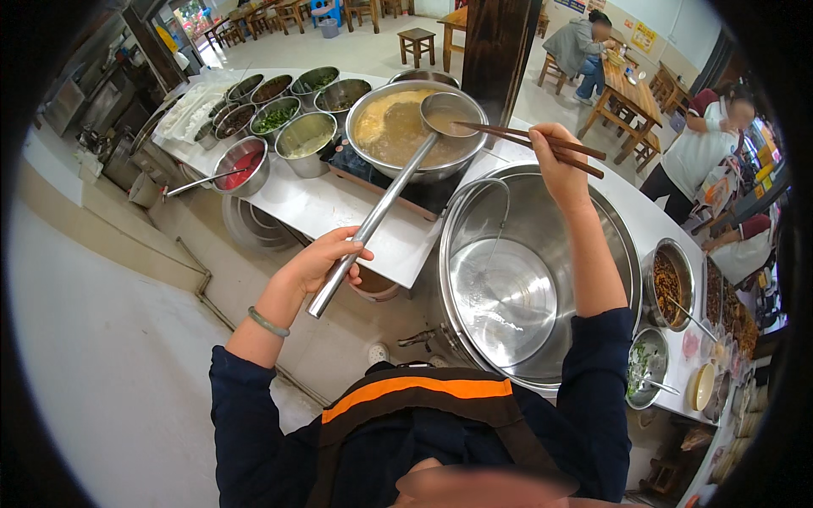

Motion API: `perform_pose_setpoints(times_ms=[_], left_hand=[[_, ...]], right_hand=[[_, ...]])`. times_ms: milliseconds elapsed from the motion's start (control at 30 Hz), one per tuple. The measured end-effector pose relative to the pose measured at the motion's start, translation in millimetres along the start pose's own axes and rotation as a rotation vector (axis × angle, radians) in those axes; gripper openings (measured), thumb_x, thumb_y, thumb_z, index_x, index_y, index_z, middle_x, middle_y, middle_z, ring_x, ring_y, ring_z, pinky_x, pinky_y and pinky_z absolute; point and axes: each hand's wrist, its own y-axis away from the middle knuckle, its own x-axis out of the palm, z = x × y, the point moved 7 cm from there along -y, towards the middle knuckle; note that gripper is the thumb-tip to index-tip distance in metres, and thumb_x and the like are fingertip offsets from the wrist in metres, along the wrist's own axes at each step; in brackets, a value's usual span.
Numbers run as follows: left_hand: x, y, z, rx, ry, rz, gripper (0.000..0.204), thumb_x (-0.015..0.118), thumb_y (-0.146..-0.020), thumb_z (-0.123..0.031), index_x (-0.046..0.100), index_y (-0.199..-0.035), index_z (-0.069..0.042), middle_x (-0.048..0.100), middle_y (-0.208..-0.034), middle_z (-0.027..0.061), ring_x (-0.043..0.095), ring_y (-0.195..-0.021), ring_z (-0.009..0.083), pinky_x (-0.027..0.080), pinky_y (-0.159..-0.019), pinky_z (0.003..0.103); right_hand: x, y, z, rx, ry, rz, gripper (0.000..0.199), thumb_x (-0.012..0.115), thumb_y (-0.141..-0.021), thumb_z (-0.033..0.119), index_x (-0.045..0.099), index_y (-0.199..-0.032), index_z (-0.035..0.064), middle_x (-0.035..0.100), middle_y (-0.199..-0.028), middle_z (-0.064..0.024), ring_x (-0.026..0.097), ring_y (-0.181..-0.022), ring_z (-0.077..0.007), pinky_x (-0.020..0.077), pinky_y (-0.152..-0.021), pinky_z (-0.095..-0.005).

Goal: The person assembles a bowl of noodle soup by ladling broth into a bowl, then adding cooked noodles, sliced meat, a boiled egg, and various toppings using chopsticks and a ladle. The person finishes by adding chopped green onions and a spoonful of chili oil.

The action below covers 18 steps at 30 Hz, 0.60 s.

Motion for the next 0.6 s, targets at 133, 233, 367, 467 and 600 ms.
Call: perform_pose_setpoints(times_ms=[133, 233, 367, 467, 600], left_hand=[[-3.9, -11.8, 4.3, -0.002, -0.053, 0.011, 0.049, 0.056, -0.089, -0.013, 0.035, -0.132, -0.004, 0.055, -0.084, 0.0042, 0.058, -0.059, 0.0088, 0.055, -0.055, 0.026], [-7.8, -19.8, 6.0, -0.006, -0.12, 0.012, 0.049, 0.056, -0.09, -0.015, 0.035, -0.133, -0.006, 0.054, -0.085, 0.0041, 0.058, -0.059, 0.0106, 0.055, -0.054, 0.025], [-13.2, -26.8, 6.4, -0.042, -0.165, -0.035, 0.048, 0.053, -0.093, -0.023, 0.033, -0.134, -0.007, 0.056, -0.088, 0.0062, 0.061, -0.064, 0.0137, 0.054, -0.055, 0.025], [-15.9, -28.4, 6.0, -0.065, -0.124, -0.035, 0.05, 0.044, -0.096, -0.035, 0.03, -0.136, -0.008, 0.059, -0.093, 0.0095, 0.063, -0.069, 0.0153, 0.054, -0.056, 0.025], [-24.4, -27.1, 8.3, -0.089, -0.077, -0.032, 0.057, 0.031, -0.097, -0.048, 0.028, -0.138, -0.008, 0.059, -0.099, 0.0137, 0.064, -0.076, 0.0185, 0.055, -0.059, 0.028]], right_hand=[[-8.4, 0.3, -1.3, -0.015, -0.007, -0.025, 0.009, 0.061, -0.088, 0.01, 0.061, -0.088, 0.0007, 0.061, -0.071, -0.0031, 0.055, -0.067, -0.007, 0.0441, -0.061, -0.0205], [-16.8, 0.7, -5.5, -0.046, 0.022, -0.094, 0.009, 0.061, -0.088, 0.01, 0.061, -0.088, 0.0007, 0.06, -0.071, -0.0027, 0.054, -0.067, -0.0068, 0.0434, -0.061, -0.0206], [-19.2, 3.5, -13.5, -0.001, -0.016, -0.088, 0.011, 0.062, -0.087, 0.012, 0.061, -0.088, 0.0003, 0.06, -0.072, -0.003, 0.054, -0.067, -0.0073, 0.0431, -0.061, -0.0211], [-19.2, 7.4, -10.2, 0.002, 0.066, -0.067, 0.011, 0.062, -0.087, 0.012, 0.061, -0.088, 0.0005, 0.059, -0.073, -0.0037, 0.054, -0.066, -0.0084, 0.0437, -0.062, -0.0221], [-16.7, 12.7, 13.7, -0.145, 0.219, -0.003, 0.008, 0.063, -0.085, 0.01, 0.061, -0.086, 0.0019, 0.06, -0.074, -0.0069, 0.056, -0.066, -0.0145, 0.0448, -0.062, -0.0255]])
